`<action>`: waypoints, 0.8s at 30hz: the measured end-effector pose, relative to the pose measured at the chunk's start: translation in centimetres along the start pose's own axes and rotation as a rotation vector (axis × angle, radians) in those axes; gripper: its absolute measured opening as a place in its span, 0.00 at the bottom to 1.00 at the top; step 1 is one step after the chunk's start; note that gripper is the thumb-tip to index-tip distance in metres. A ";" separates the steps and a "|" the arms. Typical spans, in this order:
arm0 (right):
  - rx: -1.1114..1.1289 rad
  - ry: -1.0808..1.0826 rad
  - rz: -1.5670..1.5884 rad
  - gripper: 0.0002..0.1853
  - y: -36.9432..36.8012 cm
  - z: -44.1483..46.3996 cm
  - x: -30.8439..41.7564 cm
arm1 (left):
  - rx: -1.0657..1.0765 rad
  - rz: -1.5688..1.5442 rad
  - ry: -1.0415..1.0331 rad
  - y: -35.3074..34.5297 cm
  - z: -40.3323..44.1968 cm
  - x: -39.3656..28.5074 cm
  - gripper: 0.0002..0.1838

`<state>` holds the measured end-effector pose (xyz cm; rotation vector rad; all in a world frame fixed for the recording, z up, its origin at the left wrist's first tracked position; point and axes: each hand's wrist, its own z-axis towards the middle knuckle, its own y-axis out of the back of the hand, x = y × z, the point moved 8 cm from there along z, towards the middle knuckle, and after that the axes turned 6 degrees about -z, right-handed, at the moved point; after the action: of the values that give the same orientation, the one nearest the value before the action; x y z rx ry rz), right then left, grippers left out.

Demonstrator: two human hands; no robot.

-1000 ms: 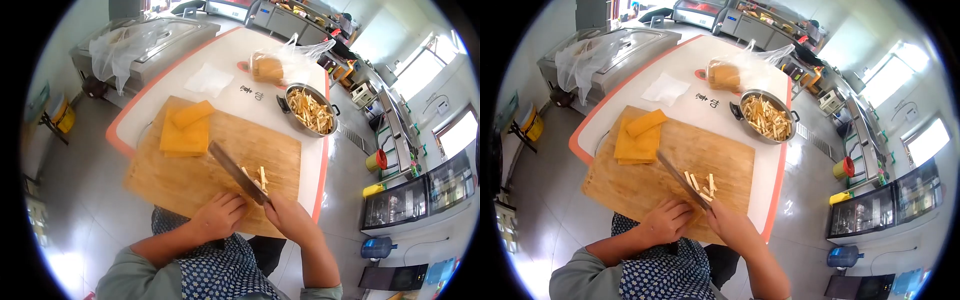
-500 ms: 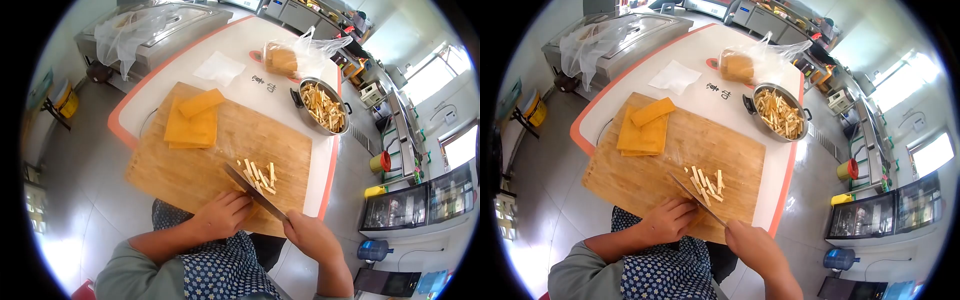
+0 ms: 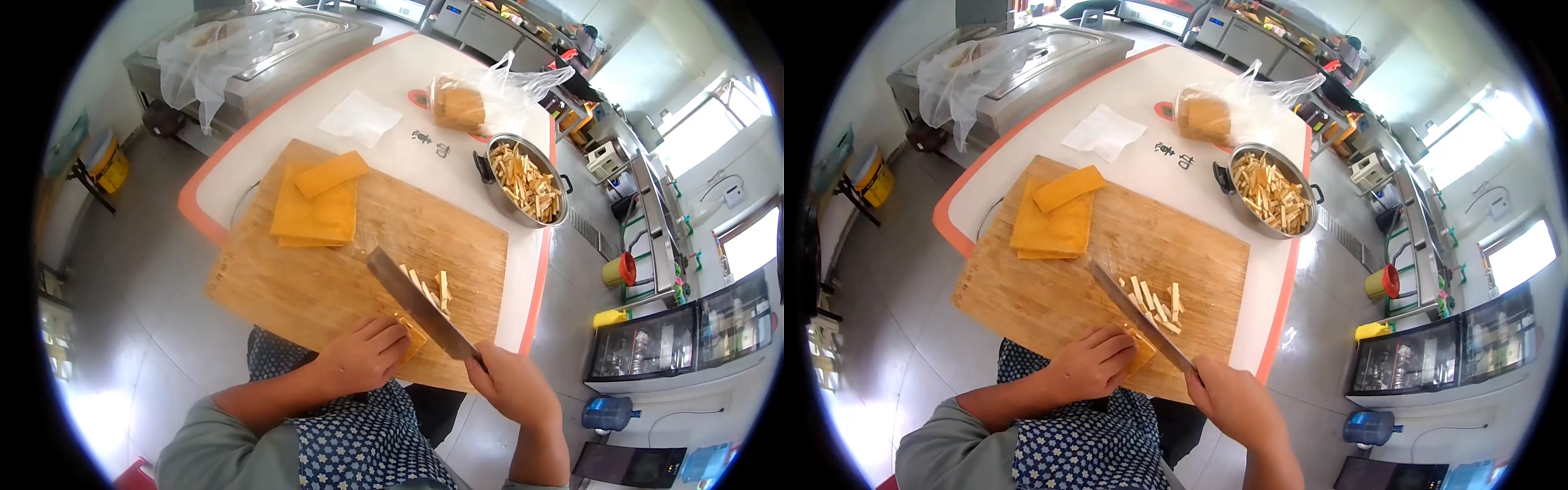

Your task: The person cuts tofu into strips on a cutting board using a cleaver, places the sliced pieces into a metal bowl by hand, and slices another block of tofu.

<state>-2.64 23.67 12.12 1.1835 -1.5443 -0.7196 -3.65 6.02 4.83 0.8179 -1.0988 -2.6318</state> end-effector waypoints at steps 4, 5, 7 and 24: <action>0.039 0.023 -0.090 0.11 -1.4 -0.4 0.2 | 0.000 -0.017 -0.005 0.4 0.1 0.0 0.20; 0.010 0.044 -0.125 0.11 -1.7 -0.3 0.4 | 0.010 -0.028 0.007 0.4 0.2 0.0 0.19; -0.030 0.098 -0.114 0.11 -2.1 0.2 1.0 | 0.020 -0.037 0.016 0.3 0.1 0.0 0.19; 0.030 0.035 -0.062 0.12 -1.2 -0.3 0.5 | -0.029 0.025 -0.008 0.2 -0.1 0.0 0.17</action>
<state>-1.95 22.84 11.38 1.2647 -1.4989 -0.7153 -3.57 5.83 4.87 0.7830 -1.0632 -2.6267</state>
